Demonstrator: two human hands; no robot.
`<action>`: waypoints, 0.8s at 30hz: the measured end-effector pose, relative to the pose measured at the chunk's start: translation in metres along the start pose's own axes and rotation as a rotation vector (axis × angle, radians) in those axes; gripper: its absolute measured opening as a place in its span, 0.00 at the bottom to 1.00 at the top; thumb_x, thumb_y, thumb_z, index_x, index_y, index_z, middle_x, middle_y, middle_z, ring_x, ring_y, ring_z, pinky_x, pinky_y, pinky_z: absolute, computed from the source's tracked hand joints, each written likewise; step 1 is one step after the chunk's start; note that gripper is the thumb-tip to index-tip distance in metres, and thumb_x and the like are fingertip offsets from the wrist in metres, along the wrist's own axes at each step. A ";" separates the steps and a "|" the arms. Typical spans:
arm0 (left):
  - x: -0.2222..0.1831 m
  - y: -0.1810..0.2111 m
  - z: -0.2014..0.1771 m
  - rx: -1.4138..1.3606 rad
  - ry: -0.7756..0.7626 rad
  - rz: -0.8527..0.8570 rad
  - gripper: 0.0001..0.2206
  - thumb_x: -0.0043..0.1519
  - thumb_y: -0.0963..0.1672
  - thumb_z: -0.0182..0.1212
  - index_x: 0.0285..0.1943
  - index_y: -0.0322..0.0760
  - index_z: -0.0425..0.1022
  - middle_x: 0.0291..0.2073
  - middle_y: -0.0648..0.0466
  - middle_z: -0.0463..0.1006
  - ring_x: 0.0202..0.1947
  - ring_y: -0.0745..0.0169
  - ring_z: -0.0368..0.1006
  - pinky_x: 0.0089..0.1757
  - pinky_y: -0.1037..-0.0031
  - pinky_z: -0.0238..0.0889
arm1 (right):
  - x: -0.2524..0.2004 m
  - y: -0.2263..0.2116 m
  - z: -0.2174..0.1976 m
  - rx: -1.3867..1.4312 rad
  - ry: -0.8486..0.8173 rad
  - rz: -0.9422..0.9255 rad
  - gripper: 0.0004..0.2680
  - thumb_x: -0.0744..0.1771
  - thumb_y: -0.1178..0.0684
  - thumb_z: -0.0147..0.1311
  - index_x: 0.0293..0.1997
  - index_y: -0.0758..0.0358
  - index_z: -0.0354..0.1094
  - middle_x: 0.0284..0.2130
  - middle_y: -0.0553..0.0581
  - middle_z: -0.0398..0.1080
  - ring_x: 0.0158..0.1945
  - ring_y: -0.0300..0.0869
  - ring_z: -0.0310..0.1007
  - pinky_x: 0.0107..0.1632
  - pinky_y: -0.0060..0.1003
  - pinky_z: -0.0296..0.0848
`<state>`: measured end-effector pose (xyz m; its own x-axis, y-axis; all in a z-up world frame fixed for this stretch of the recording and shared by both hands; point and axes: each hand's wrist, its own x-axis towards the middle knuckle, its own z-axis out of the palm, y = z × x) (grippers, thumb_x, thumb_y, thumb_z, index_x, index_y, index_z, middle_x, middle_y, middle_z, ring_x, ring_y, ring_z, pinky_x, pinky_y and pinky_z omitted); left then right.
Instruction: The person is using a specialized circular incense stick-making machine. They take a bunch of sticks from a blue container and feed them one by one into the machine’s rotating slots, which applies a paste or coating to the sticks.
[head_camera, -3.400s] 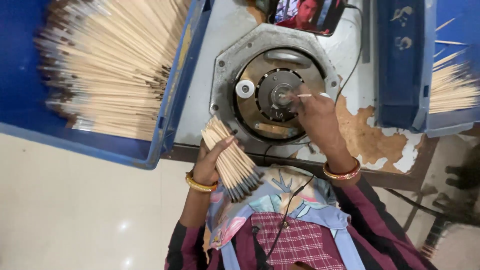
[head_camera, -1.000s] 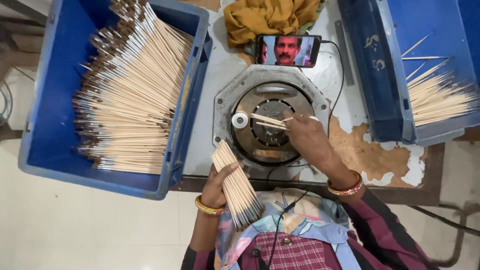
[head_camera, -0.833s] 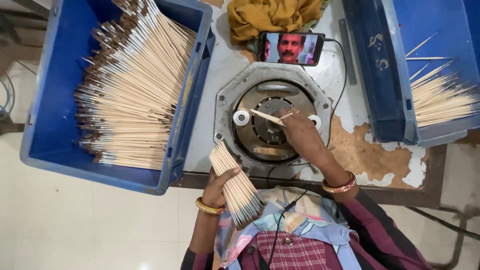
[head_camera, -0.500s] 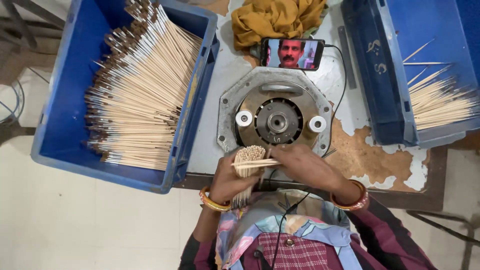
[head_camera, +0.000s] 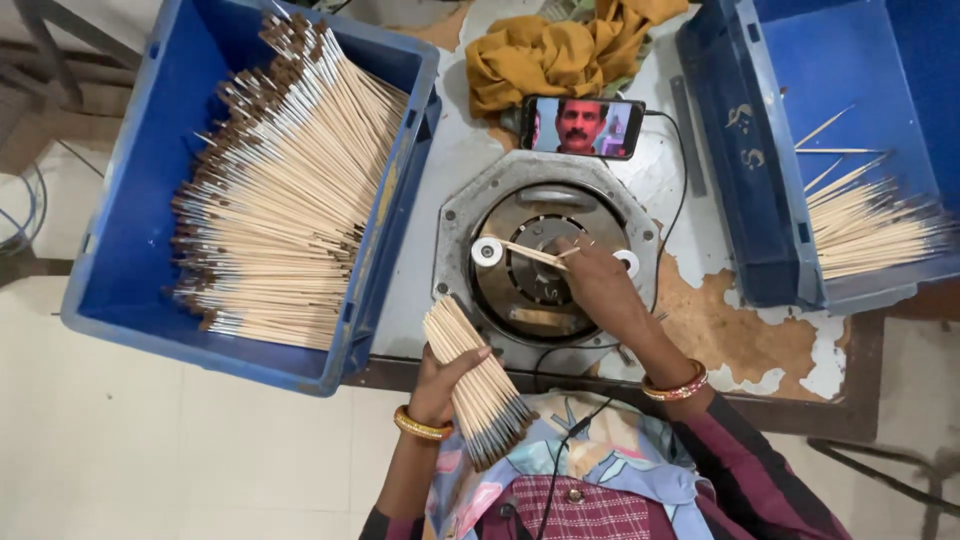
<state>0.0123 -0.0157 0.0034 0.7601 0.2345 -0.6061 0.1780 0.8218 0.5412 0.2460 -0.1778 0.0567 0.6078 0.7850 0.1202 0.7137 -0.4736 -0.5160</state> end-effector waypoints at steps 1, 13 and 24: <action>0.000 -0.003 -0.004 0.051 0.000 0.053 0.16 0.56 0.35 0.68 0.51 0.23 0.70 0.36 0.43 0.80 0.36 0.44 0.83 0.37 0.58 0.80 | 0.003 0.001 -0.002 0.060 0.010 -0.028 0.06 0.66 0.61 0.53 0.46 0.66 0.66 0.39 0.66 0.70 0.46 0.61 0.72 0.46 0.52 0.70; -0.001 0.037 0.051 0.295 -0.252 0.241 0.16 0.54 0.37 0.70 0.50 0.31 0.72 0.35 0.50 0.80 0.36 0.58 0.81 0.38 0.67 0.78 | -0.014 -0.039 -0.078 0.172 0.065 -0.203 0.08 0.63 0.59 0.55 0.44 0.64 0.66 0.38 0.65 0.74 0.42 0.59 0.76 0.43 0.50 0.74; 0.003 0.000 0.005 -0.055 -0.080 -0.016 0.16 0.56 0.37 0.66 0.52 0.27 0.68 0.36 0.45 0.80 0.36 0.47 0.83 0.36 0.60 0.80 | 0.004 -0.018 -0.017 0.030 -0.015 0.063 0.08 0.66 0.62 0.50 0.49 0.63 0.68 0.37 0.66 0.72 0.42 0.62 0.74 0.43 0.53 0.71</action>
<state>0.0179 -0.0176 0.0042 0.8051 0.1813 -0.5647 0.1572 0.8528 0.4980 0.2421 -0.1730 0.0811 0.6458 0.7600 0.0738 0.6631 -0.5103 -0.5476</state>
